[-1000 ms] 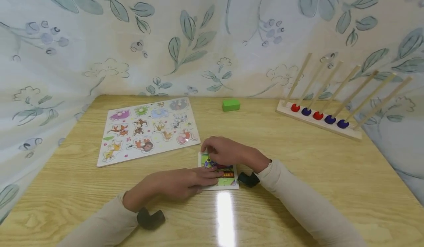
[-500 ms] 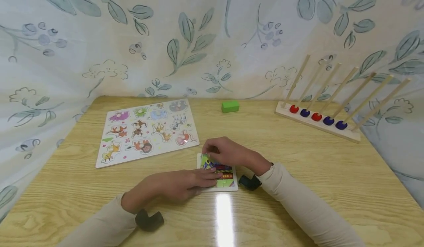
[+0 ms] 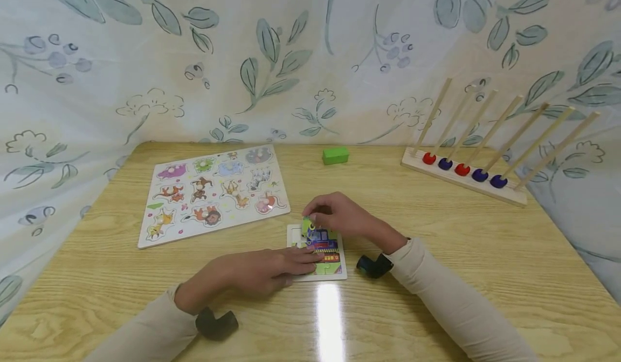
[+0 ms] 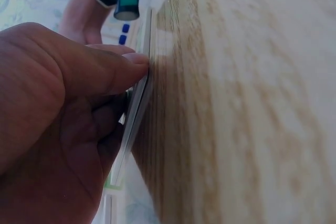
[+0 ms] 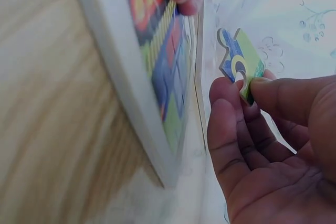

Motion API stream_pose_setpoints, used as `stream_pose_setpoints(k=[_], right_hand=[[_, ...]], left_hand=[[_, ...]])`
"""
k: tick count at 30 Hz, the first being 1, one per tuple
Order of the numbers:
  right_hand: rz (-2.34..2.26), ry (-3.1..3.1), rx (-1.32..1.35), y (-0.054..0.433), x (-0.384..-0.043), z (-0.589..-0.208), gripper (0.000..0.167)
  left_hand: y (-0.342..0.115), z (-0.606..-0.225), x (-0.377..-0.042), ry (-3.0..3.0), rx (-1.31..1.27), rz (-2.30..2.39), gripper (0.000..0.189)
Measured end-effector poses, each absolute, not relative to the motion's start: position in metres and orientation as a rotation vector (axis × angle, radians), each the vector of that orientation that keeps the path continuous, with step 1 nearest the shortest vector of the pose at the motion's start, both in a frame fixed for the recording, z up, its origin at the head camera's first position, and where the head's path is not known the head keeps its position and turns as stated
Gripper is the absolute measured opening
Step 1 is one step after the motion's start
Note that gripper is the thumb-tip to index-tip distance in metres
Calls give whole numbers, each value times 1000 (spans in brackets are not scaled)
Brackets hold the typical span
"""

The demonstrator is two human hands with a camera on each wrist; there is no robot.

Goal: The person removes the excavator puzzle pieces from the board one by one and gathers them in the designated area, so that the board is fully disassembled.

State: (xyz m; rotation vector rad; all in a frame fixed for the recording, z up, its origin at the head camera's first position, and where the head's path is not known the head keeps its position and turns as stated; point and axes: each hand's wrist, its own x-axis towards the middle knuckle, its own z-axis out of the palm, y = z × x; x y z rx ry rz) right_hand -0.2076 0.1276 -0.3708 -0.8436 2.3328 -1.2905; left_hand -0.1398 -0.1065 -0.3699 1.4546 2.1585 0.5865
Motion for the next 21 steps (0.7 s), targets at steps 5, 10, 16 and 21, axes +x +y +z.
stream_pose_setpoints(k=[5,10,16,21], right_hand=[[-1290,2339,-825,137,-208,-368,18],[-1306,2356,-818,151,-211,-368,19],[-1288,2432,-835,164,-212,-368,19],[-1294,2414,-810,171,-211,-367,18]], left_hand=[[-106,-372,-141,2145,1468,591,46],[-106,-373,-142,2132,1448,604,46],[-107,-374,-142,2134,1462,633,45],[-106,-375,-141,2163,1431,683,42]])
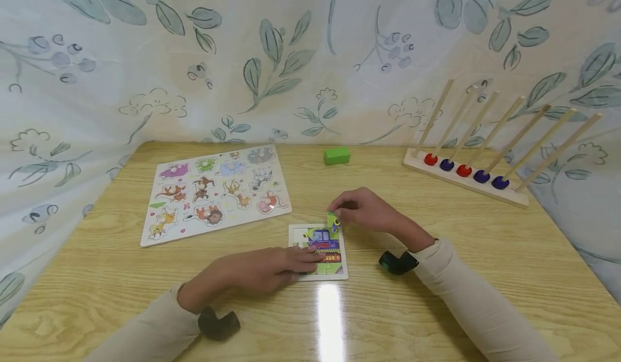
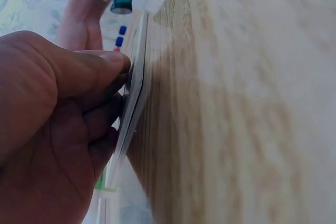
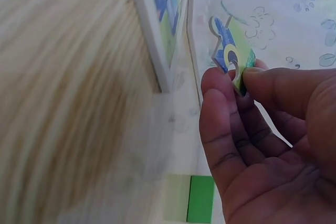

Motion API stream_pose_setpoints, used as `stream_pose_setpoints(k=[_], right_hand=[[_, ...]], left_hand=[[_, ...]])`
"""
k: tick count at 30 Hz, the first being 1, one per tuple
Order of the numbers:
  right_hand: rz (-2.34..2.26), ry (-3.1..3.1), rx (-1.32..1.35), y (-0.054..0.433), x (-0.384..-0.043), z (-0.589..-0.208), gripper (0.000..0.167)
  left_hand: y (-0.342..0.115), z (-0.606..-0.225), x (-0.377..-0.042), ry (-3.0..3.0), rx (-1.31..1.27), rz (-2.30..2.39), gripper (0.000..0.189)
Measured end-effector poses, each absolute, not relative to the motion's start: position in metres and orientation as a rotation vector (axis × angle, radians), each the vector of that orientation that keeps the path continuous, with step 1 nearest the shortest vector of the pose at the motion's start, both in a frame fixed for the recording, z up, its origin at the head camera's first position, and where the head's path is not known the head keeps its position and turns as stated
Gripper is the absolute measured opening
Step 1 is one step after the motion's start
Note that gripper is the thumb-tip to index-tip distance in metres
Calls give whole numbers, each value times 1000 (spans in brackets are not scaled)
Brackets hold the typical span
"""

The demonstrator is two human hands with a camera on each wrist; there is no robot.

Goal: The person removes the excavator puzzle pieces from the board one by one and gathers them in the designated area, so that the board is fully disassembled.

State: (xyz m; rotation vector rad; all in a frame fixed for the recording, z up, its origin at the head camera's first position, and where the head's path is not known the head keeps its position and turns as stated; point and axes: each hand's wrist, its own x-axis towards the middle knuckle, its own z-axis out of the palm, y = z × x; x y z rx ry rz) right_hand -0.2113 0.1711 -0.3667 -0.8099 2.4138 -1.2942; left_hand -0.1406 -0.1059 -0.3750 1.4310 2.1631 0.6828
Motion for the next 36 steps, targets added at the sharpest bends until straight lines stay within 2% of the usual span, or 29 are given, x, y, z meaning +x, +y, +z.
stream_pose_setpoints(k=[22,36], right_hand=[[-1260,2470,-731,183,-213,-348,18],[-1160,2425,-624,205,-224,-362,18]], left_hand=[[-100,-375,-143,2207,1430,693,43],[-101,-378,-140,2236,1407,661,44]])
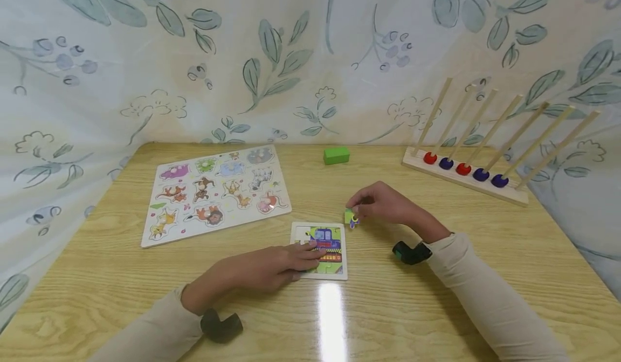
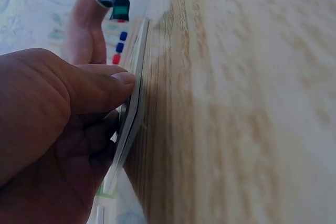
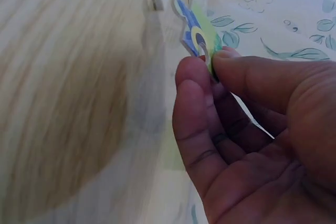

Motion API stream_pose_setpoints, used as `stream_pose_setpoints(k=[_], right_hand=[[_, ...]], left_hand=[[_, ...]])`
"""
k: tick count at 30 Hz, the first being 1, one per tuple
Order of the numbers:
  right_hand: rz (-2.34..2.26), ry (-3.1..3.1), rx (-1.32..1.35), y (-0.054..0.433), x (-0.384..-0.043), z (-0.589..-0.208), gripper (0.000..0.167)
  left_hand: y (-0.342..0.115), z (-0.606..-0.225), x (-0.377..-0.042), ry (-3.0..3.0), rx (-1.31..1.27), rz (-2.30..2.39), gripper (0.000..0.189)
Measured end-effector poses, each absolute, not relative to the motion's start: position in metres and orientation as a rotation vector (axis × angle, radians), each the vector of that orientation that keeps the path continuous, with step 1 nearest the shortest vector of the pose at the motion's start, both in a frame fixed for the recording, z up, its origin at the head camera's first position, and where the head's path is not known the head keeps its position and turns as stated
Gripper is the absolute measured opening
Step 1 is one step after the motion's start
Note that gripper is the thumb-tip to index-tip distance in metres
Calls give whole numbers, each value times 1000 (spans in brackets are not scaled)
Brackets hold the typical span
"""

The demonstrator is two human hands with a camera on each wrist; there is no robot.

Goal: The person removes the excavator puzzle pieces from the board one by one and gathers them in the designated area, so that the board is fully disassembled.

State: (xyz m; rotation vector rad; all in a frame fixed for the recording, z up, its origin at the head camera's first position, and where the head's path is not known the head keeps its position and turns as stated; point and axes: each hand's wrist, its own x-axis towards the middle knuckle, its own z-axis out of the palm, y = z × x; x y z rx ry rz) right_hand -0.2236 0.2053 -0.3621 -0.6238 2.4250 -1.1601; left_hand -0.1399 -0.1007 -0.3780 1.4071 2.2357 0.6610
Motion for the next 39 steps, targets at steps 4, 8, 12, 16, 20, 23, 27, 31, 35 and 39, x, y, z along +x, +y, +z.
stream_pose_setpoints(k=[4,8,12,16,20,23,27,31,35,39], right_hand=[[-1131,2419,-595,209,-225,-363,16],[-1112,2406,-568,210,-225,-364,15],[-1075,2415,-545,210,-225,-362,14],[-1054,2424,-558,210,-225,-360,14],[-1051,2421,-581,210,-228,-362,14],[-1049,2424,-574,209,-228,-364,13],[-1037,2448,-557,210,-228,-364,12],[-990,2503,-551,210,-228,-364,11],[-962,2553,-566,209,-227,-363,12],[-956,2598,-617,205,-226,-361,14]], left_hand=[[-100,-378,-140,2248,1440,647,43],[-100,-377,-139,2249,1431,642,42],[-100,-376,-139,2247,1411,646,41],[-101,-376,-139,2249,1410,648,41],[-102,-376,-139,2242,1407,672,42],[-101,-377,-139,2235,1394,680,42],[-100,-379,-139,2228,1386,682,44],[-99,-377,-139,2234,1384,668,43],[-98,-375,-138,2240,1377,650,42],[-98,-374,-137,2238,1368,659,42]])
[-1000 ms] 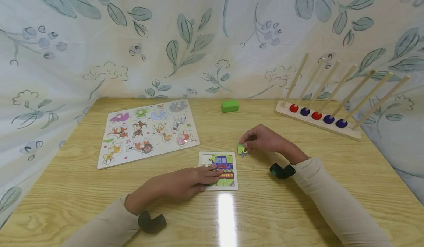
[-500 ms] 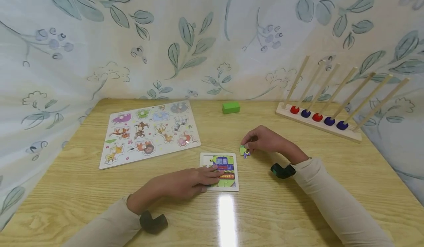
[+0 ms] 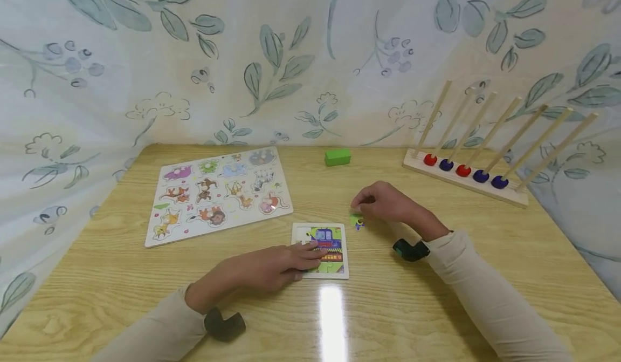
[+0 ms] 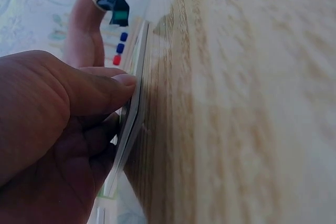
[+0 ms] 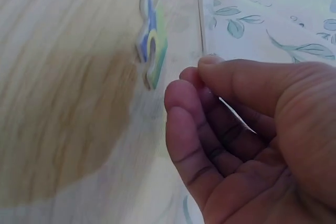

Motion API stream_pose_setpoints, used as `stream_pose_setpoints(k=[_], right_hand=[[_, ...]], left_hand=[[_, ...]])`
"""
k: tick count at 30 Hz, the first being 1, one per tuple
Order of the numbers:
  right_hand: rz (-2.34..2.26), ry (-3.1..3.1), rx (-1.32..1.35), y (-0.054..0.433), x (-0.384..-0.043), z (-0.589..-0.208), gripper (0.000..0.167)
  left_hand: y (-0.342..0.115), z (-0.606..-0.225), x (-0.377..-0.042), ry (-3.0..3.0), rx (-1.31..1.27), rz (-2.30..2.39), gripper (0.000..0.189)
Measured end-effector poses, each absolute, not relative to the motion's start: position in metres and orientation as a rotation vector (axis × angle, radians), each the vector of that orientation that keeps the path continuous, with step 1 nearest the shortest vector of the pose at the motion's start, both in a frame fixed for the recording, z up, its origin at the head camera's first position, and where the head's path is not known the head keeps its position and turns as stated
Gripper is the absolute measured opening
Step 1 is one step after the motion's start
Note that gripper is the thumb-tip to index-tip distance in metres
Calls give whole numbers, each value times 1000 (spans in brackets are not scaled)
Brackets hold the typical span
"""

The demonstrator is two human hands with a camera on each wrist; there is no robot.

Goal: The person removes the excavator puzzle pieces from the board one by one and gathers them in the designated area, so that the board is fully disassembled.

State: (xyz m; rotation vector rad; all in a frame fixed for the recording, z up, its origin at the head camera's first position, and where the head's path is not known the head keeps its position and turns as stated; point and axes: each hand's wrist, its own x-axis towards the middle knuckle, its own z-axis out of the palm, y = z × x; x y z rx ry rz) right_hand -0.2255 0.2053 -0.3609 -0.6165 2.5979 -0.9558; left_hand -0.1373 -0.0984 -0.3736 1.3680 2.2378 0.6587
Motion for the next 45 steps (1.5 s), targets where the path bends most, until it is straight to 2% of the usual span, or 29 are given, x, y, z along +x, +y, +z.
stream_pose_setpoints(k=[28,45], right_hand=[[-1031,2469,-951,161,-215,-359,19],[-1073,2343,-978,140,-211,-361,18]], left_hand=[[-99,-375,-137,2239,1349,681,44],[-99,-374,-139,2237,1356,675,43]])
